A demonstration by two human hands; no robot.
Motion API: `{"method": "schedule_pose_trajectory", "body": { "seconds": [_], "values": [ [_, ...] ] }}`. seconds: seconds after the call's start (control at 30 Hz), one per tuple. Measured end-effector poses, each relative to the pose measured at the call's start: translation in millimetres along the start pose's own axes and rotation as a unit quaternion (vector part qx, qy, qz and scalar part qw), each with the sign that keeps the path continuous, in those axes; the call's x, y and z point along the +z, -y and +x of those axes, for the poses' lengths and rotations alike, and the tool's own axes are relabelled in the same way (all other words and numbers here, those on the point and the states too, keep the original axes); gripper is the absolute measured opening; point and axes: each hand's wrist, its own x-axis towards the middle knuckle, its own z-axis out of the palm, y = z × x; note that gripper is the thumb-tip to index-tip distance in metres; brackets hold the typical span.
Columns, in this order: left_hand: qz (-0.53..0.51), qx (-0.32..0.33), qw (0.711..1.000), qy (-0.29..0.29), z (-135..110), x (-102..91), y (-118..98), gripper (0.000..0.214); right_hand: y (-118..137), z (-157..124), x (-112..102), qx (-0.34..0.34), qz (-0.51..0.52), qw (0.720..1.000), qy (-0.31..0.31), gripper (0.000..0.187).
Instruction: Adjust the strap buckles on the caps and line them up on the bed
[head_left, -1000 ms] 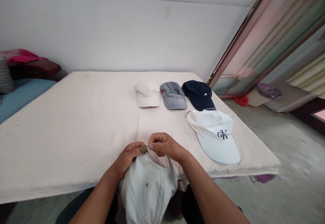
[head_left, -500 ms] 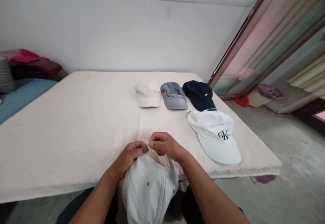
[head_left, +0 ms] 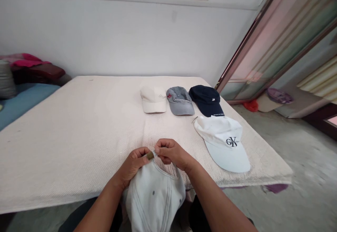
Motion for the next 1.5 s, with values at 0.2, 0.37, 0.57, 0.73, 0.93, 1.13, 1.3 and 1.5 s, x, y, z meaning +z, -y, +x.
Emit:
{"method": "schedule_pose_trajectory", "body": {
  "seconds": [0.2,0.37,0.57,0.73,0.93,1.13,1.3,1.5],
  "values": [
    [-0.001,0.005,1.0,-0.004,0.2,-0.2,0.4,0.014,-0.3,-0.4,-1.3,-0.004,0.001,1.0,0.006,0.008],
    [-0.001,0.002,1.0,0.011,0.1,0.1,2.3,0.016,-2.5,1.1,-0.7,-0.012,0.029,0.999,0.006,0.009],
    [0.006,0.013,1.0,-0.004,1.4,-1.9,2.7,0.019,1.1,0.0,0.6,0.002,0.048,0.998,0.027,0.009],
    [0.041,0.002,0.999,-0.006,1.1,0.8,0.2,0.022,-0.3,1.4,1.0,0.006,0.035,0.999,0.008,0.008],
    [0.021,0.001,1.0,-0.014,-0.3,1.2,0.6,0.024,0.4,1.9,2.9,0.016,0.063,0.998,0.015,0.008],
    [-0.005,0.007,1.0,-0.004,0.1,-1.4,2.6,0.025,-1.3,2.3,4.5,0.005,0.074,0.997,0.02,0.011],
    [-0.01,0.011,1.0,-0.022,-0.4,3.7,-0.1,0.019,-4.4,2.6,4.9,0.002,0.072,0.997,0.013,0.013],
    [-0.016,0.01,1.0,-0.014,-0.8,7.6,-1.2,0.018,-6.0,2.1,6.0,0.011,0.095,0.995,0.016,0.018]
  ]
}}
